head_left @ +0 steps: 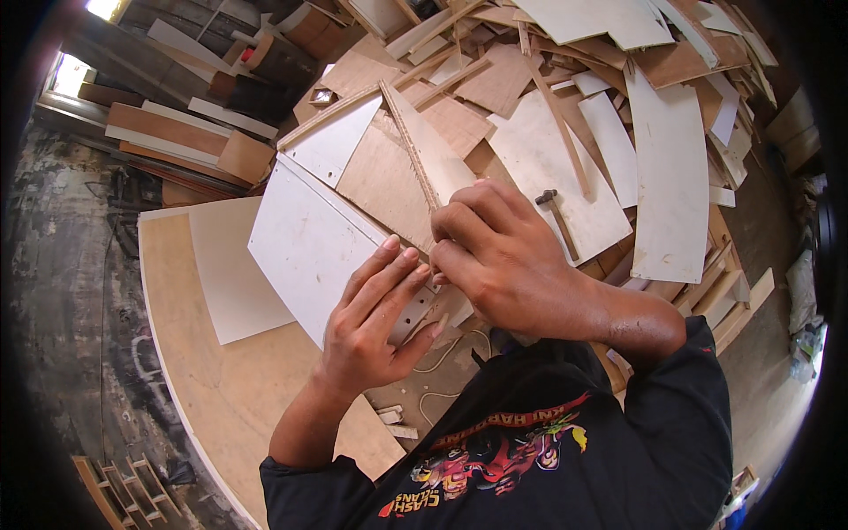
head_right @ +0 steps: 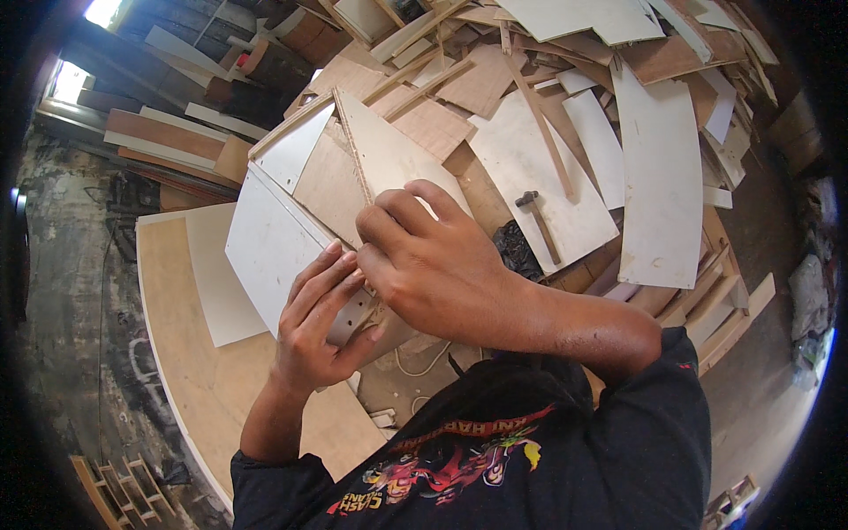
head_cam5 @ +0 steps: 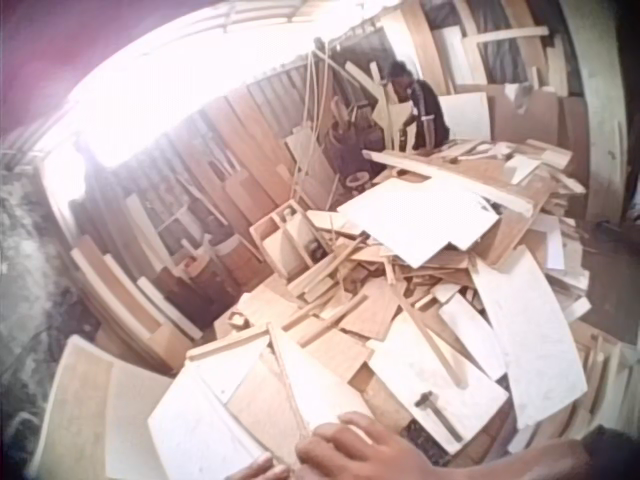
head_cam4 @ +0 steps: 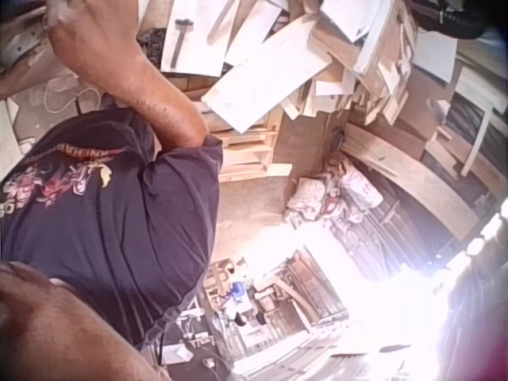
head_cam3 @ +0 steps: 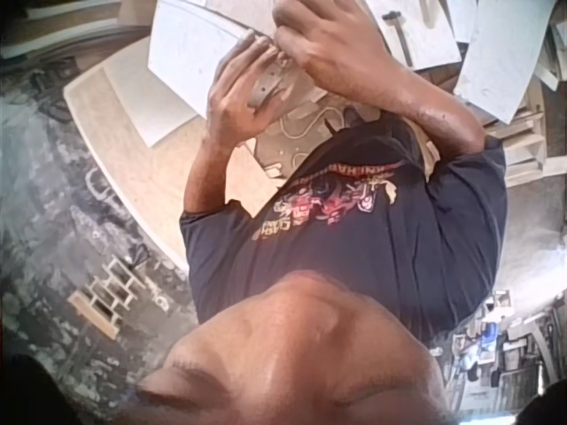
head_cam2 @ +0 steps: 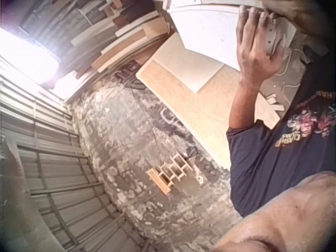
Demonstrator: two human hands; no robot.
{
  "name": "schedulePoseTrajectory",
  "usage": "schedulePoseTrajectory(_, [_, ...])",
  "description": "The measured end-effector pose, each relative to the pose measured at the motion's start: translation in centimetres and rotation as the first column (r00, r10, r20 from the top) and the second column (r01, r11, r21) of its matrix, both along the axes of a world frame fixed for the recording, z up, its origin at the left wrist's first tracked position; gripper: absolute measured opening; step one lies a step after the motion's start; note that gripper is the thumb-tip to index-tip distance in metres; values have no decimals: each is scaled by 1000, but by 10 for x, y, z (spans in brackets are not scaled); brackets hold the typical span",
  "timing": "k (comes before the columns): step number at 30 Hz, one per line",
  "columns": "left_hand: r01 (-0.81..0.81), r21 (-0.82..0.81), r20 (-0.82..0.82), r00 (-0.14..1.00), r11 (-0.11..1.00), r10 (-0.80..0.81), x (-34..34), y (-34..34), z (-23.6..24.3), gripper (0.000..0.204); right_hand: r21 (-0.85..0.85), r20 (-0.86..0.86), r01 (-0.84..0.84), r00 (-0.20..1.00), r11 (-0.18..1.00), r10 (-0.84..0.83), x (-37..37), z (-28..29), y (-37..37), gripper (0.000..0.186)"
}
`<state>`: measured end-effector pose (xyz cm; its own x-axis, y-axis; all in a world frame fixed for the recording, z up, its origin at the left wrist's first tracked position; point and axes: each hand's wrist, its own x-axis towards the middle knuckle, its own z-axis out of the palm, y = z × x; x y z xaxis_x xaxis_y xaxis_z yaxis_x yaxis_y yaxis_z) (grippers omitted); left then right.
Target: The person assembles a small wooden house model by positioning a roof piece and securing it with nails and a hammer.
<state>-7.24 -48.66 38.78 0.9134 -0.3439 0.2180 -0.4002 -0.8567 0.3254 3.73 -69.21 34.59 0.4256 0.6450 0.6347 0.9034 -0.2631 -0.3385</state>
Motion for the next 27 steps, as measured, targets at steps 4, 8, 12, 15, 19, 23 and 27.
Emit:
schedulePoseTrajectory(4, [3, 8, 5, 1000, 1000, -3, 1, -2, 2, 52, 25, -18, 22, 1000, 999, -21, -2, -2, 2, 20])
schedulePoseTrajectory(8, [13, -6, 25, 1000, 1000, -13, 0, 0, -3, 56, 47, -34, 39, 999, 998, -38, -4, -5, 4, 21])
schedulePoseTrajectory(12, [6, -3, 17, 1000, 1000, -6, 1, 0, -2, 55, 49, -20, 35, 999, 998, -34, -4, -6, 5, 21])
schedulePoseTrajectory(15, [4, -3, 18, 1000, 1000, -4, 1, 0, -2, 55, 26, -42, 2, 999, 1000, -1, -4, -7, 3, 19])
schedulePoseTrajectory(19, [5, -10, 15, 1000, 1000, -5, 1, 1, -3, 55, 34, -17, 6, 1000, 999, -6, -4, -5, 4, 21])
schedulePoseTrajectory(23, [-4, -5, 13, 1000, 1000, 4, -1, 0, -2, 56, -6, 3, 1, 1000, 1000, -1, -6, -6, 5, 22])
schedulePoseTrajectory(27, [5, -5, 15, 1000, 1000, -5, 0, 0, -1, 56, -30, 12, -2, 1000, 1000, 3, -7, -7, 4, 22])
